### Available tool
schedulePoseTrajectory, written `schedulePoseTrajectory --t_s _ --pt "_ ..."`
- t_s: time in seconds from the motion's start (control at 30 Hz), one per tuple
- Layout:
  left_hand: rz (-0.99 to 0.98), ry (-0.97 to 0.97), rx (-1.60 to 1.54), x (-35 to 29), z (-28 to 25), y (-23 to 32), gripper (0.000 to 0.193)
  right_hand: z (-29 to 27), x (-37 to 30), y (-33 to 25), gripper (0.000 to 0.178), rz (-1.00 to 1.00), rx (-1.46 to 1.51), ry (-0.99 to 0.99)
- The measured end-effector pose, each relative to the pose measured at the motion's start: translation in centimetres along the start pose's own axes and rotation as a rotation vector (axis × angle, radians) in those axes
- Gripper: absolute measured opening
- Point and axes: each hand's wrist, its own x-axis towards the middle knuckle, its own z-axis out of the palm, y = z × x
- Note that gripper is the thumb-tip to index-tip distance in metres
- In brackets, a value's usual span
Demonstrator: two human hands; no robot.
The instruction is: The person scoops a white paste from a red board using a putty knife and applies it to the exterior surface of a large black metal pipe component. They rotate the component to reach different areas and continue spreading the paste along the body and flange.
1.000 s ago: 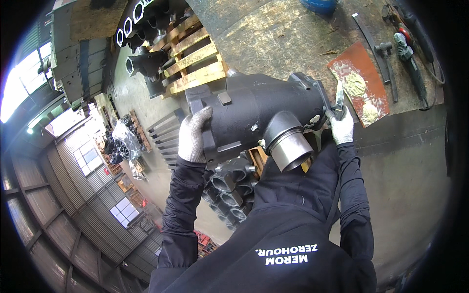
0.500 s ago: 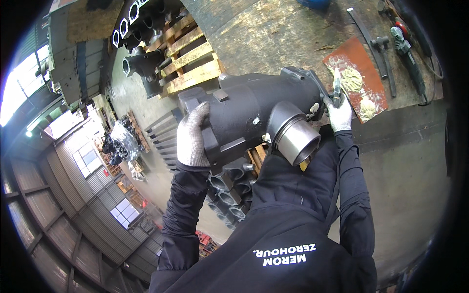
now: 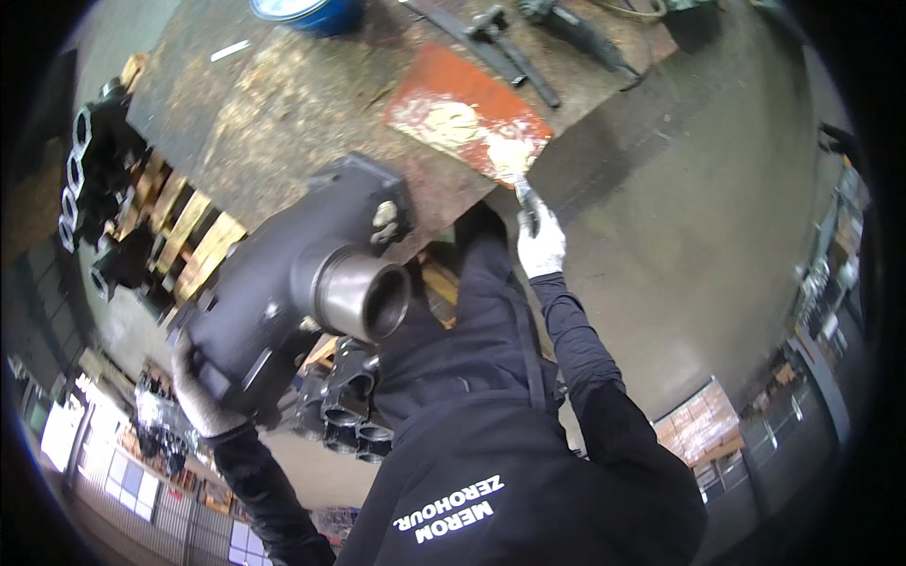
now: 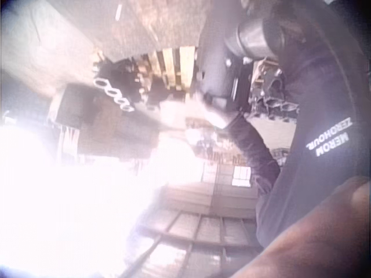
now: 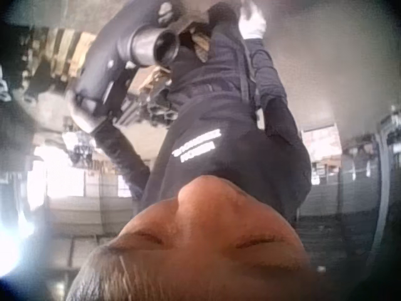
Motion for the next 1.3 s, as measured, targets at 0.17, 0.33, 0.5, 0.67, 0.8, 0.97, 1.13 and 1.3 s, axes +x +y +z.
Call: schedulePoseTrajectory --t_s 0.17,0.33,0.5,0.67,0.8,0.97,1.13,1.3 --pt "-0.015 0.063 -0.031 0.4 -0.6 0.0 0.040 0.3 0.0 3.5 0.044 0.065 -0.207 -0.065" --pt "-0.046 -0.027 -0.030 0.7 -1.2 0.1 0.044 2.6 0.2 4.2 0.043 0.161 -0.127 0.015" --pt "-0.067 0.034 -0.002 0.5 -1.2 0.1 0.043 3.6 -0.9 4.1 0.043 0.127 -0.125 -0.069" --pt "-0.009 0.005 -0.001 0.5 -1.6 -0.4 0.043 4.1 -0.8 5.6 0.042 0.133 -0.092 -0.008" --pt "-0.001 0.072 0.015 0.9 -2.2 -0.9 0.043 4.9 -0.7 6.2 0.042 0.025 0.078 -0.064" --pt "0.011 0.079 0.007 0.8 -2.3 -1.1 0.043 3.2 -1.7 3.7 0.047 0.462 1.051 -0.449" --pt "-0.004 0.080 -0.064 0.1 -2.0 -2.1 0.042 -1.0 -0.9 -1.8 0.062 0.335 1.277 -0.639" --pt "0.545 0.019 0.841 -1.0 -3.1 -3.4 0.032 -4.4 0.7 -13.0 0.041 0.027 0.750 -0.832"
